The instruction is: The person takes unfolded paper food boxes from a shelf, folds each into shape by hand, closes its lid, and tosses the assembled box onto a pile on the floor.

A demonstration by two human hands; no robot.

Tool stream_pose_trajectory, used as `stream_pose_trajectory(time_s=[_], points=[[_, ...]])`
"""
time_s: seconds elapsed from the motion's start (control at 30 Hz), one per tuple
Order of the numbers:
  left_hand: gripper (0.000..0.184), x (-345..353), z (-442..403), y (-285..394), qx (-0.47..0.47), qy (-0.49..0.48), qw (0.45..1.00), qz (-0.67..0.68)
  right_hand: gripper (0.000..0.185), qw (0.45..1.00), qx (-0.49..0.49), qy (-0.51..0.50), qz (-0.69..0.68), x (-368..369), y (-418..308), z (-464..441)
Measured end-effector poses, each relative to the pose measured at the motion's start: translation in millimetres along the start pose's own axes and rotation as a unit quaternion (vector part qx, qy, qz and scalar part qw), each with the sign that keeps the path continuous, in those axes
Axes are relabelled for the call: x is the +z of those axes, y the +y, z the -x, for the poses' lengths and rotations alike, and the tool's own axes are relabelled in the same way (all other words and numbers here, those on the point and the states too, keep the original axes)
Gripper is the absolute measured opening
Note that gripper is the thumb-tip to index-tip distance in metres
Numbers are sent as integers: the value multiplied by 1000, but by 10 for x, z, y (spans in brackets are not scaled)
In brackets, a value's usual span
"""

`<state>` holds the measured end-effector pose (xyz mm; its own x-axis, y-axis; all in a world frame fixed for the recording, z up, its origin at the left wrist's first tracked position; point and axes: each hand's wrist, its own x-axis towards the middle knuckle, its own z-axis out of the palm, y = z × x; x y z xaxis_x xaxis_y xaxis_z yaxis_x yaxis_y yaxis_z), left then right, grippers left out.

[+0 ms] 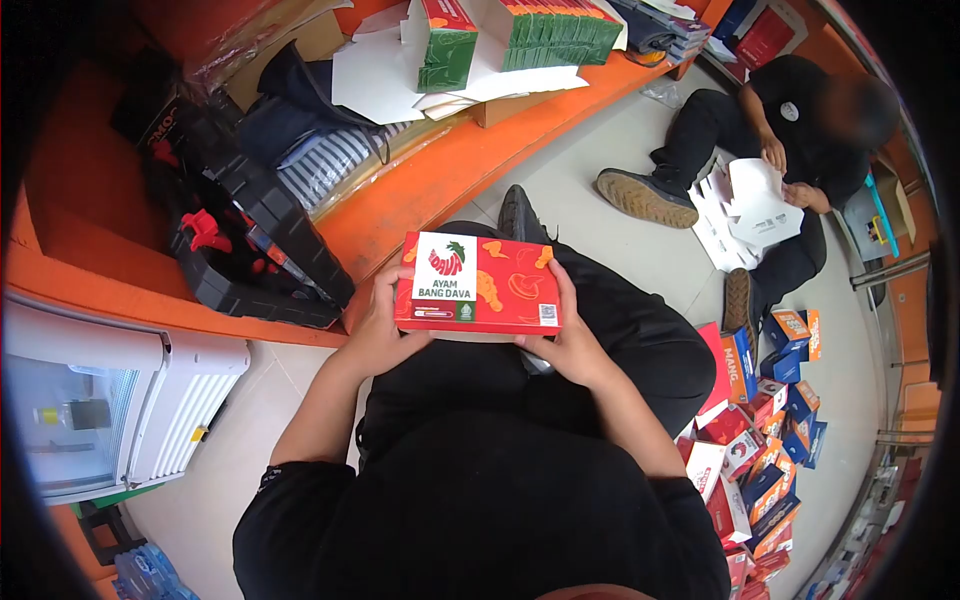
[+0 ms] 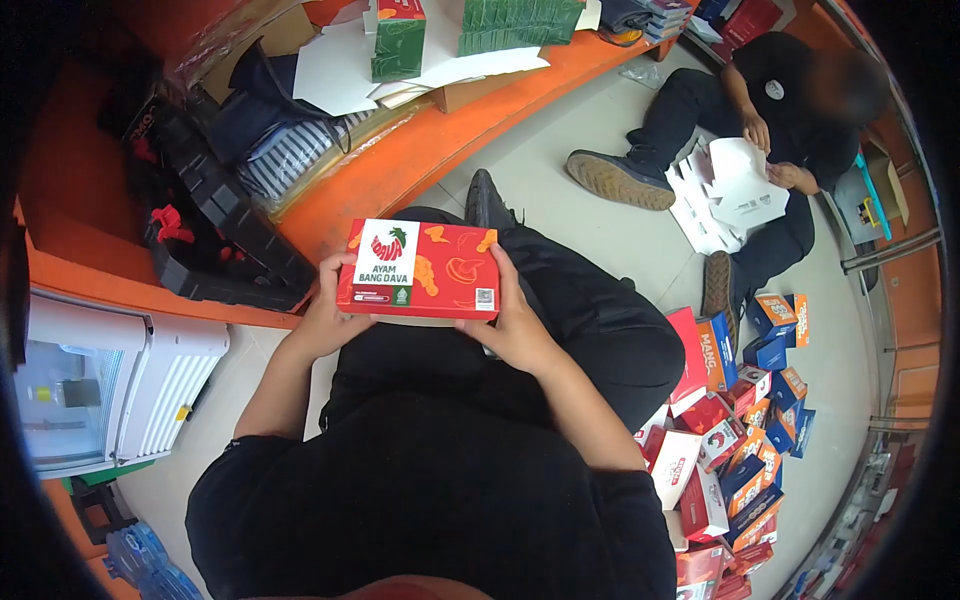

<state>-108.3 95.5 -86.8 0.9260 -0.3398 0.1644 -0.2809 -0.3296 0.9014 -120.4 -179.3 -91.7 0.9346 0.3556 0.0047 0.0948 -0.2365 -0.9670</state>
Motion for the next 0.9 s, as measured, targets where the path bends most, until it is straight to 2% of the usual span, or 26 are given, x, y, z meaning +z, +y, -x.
stream_pose_trajectory(time_s=[0.07, 0.17, 0.3, 0.33, 0.43, 0.57, 0.63, 0.73, 0.83, 0.9], points=[[64, -78, 37, 30, -36, -68, 991, 106, 100, 997, -12, -46, 54, -64, -62, 23], [70, -19, 63, -444, -6, -25, 952, 304, 104, 998, -29, -61, 2, -46, 207, 0], [74, 185, -14, -259, -59, 125, 959, 245, 89, 973, 8, -26, -230, 51, 53, -3], [73, 200, -22, -322, -55, 136, 956, 254, 81, 966, -1, -7, -257, 81, 101, -7], [70, 197, 8, -364, -85, 84, 953, 279, 73, 968, 94, 42, -229, 127, 10, -52], [71, 237, 3, -470, -96, 109, 951, 272, 68, 943, 184, 26, -276, 133, 33, -62], [72, 200, -7, -300, -86, 106, 964, 228, 69, 944, 174, 37, -279, 125, -30, -36], [73, 203, -29, -106, -17, 105, 965, 238, 67, 945, 51, 42, -320, 104, -65, -4], [72, 224, -88, -76, -63, 120, 962, 236, 68, 944, 19, 73, -320, 149, 124, -49], [72, 289, -124, -110, -52, 126, 958, 252, 67, 937, 14, 99, -336, 162, 164, -55]])
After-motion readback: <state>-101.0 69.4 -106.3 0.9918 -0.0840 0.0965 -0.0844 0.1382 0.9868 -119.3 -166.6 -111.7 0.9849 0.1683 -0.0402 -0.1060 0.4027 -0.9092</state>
